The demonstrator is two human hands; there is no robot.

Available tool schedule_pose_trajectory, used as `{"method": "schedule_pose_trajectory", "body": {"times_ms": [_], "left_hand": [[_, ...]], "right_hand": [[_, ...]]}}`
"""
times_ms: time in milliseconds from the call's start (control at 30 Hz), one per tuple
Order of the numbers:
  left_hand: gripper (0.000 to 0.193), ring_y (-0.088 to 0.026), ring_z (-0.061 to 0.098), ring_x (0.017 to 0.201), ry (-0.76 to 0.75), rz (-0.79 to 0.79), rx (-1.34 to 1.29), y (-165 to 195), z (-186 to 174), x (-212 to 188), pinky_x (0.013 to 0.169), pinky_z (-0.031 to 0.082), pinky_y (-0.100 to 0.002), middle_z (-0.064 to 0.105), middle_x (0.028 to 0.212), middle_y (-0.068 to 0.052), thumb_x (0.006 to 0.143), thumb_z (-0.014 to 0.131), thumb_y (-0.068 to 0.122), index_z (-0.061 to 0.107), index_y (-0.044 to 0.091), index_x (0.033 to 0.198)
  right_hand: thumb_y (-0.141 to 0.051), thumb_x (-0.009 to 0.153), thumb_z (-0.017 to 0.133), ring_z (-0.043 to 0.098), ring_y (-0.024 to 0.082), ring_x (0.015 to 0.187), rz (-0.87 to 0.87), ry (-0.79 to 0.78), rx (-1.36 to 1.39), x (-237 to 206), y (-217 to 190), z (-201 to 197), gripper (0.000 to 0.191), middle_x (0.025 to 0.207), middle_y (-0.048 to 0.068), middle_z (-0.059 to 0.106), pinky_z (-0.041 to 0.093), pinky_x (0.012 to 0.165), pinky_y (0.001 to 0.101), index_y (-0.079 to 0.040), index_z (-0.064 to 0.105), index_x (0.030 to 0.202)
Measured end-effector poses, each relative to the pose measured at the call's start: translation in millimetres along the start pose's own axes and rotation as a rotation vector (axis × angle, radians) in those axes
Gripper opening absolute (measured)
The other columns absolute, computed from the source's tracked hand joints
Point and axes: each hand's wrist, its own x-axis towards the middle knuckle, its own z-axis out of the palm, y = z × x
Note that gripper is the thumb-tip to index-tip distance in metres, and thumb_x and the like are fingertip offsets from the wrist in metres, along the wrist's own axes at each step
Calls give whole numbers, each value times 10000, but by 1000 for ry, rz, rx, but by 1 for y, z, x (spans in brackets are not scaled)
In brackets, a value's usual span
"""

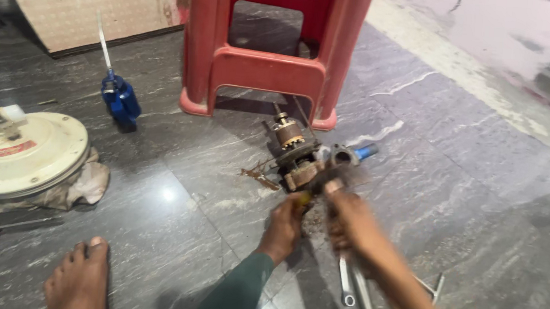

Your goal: The person disassembles a small electric motor on the floor, using a T-handle wrench to loosen bolts and remove a cover. They then use a hammer and screwdriver to tap and pry out internal components from the housing.

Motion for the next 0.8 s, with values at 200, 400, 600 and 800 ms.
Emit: {"method": "schedule_pose_trajectory", "body": {"times_ms": [200, 400, 600, 800], "left_hand": [[209, -388, 635, 1113, 109, 95, 61, 3, 1, 1, 933, 511, -495, 660, 1159, -194, 1001, 491, 103, 510, 81, 1208], [220, -226, 699, 963, 255, -247, -312, 3, 0, 6, 875, 564, -390, 682, 1031, -99, 1110, 382, 269, 489, 83, 1160], [252, -202, 711, 889, 361, -96, -427, -5, 2, 5, 823, 588, -361, 682, 936, -109, 1109, 406, 265, 514, 38, 1096], [328, -213, 737, 877, 359, -145, -318, -5, -2, 5, 819, 595, -384, 730, 894, -95, 1103, 399, 330, 553, 41, 1093]], "right_hand": [[-557, 946, 566, 309, 58, 356, 116, -77, 141, 13, 30, -20, 440, 524, -61, 357, 231, 292, 231, -155, 424, 834], [-571, 943, 522, 310, 46, 350, -13, 34, 229, 30, 58, -60, 433, 517, -67, 338, 261, 283, 229, -139, 535, 916], [-608, 948, 539, 362, 67, 381, 212, 12, 449, 83, 135, -61, 469, 538, -63, 366, 311, 323, 243, -150, 459, 890], [-477, 941, 622, 691, 309, 630, 104, 185, -578, 89, 128, -52, 452, 695, 140, 685, 567, 595, 429, -63, 642, 1122]]}}
